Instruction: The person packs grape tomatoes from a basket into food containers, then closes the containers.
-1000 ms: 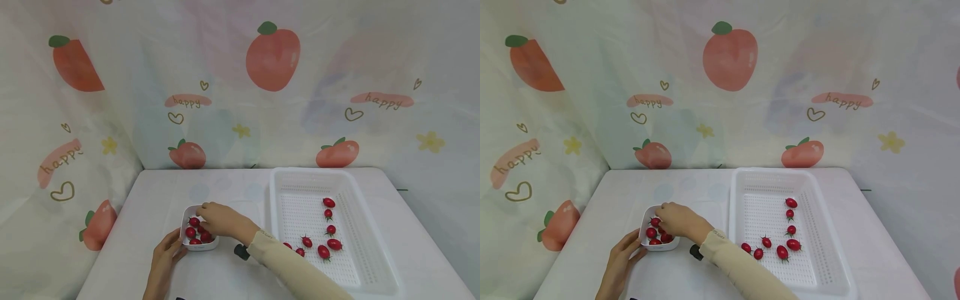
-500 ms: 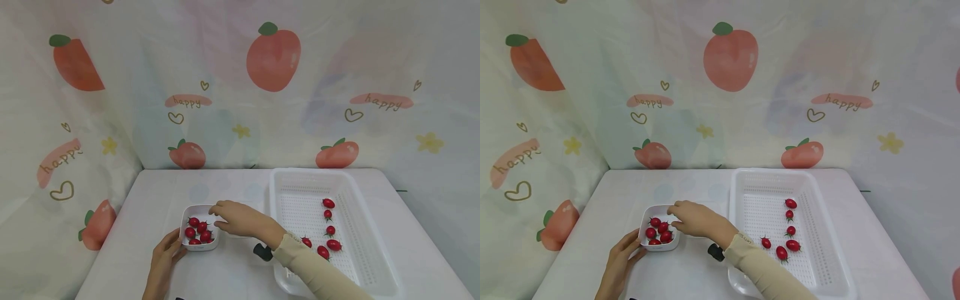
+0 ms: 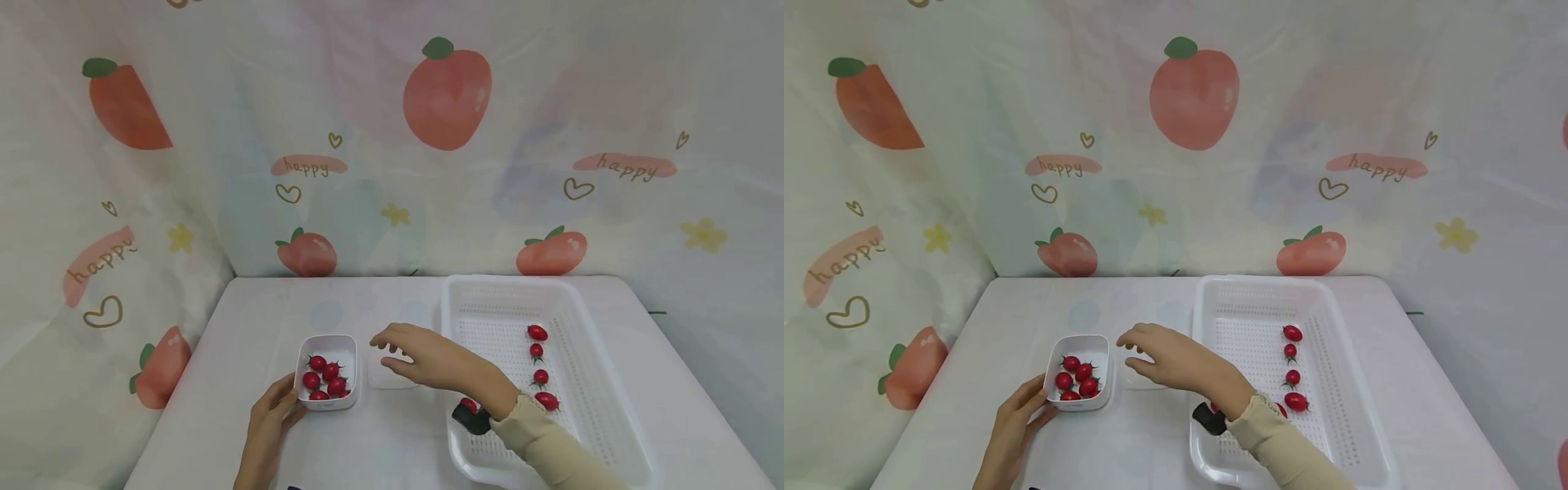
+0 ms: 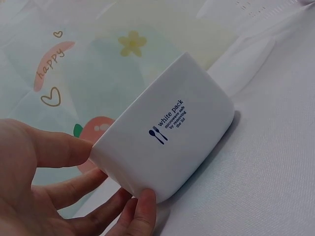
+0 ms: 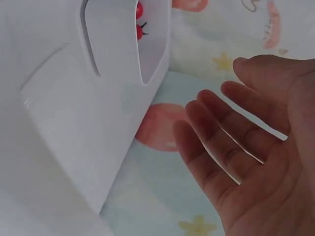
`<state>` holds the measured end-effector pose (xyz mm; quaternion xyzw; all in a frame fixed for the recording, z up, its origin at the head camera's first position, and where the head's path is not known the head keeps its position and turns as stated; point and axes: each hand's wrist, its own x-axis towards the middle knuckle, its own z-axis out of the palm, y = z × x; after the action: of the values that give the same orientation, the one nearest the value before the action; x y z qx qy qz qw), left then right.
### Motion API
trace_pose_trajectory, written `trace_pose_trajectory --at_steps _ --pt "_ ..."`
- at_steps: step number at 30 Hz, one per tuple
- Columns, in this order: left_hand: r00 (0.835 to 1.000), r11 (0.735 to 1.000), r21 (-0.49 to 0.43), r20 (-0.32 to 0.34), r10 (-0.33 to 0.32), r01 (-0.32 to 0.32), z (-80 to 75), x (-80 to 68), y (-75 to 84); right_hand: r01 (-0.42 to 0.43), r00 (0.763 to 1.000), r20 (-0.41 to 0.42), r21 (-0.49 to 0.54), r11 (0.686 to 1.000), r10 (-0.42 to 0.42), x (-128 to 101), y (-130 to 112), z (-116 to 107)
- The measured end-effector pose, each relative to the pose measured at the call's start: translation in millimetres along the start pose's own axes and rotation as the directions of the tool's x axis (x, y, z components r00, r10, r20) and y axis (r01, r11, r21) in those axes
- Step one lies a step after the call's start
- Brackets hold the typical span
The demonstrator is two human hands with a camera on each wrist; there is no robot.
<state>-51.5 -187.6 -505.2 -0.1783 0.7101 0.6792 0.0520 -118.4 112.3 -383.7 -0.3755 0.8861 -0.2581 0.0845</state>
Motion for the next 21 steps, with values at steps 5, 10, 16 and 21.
trace_pose_trajectory --at_steps 5,10,16,21 --pt "1.0 1.0 -0.006 0.009 0.018 -0.018 -1.6 -1.5 0.0 -0.011 1.0 -0.018 0.099 0.995 0.013 -19 5 -11" --pt "1.0 1.0 -0.006 0.011 0.028 -0.028 -1.8 1.5 -1.4 -0.038 0.998 -0.043 0.151 0.988 0.045 -42 11 -20" --pt "1.0 1.0 -0.003 0.001 0.025 -0.025 -1.8 2.0 -2.0 -0.011 0.995 -0.092 0.134 0.991 0.024 -65 29 -26" --pt "1.0 1.0 -0.016 0.001 0.005 -0.005 -1.4 1.6 -2.6 -0.022 0.994 -0.101 0.112 0.993 0.034 -80 42 -29"
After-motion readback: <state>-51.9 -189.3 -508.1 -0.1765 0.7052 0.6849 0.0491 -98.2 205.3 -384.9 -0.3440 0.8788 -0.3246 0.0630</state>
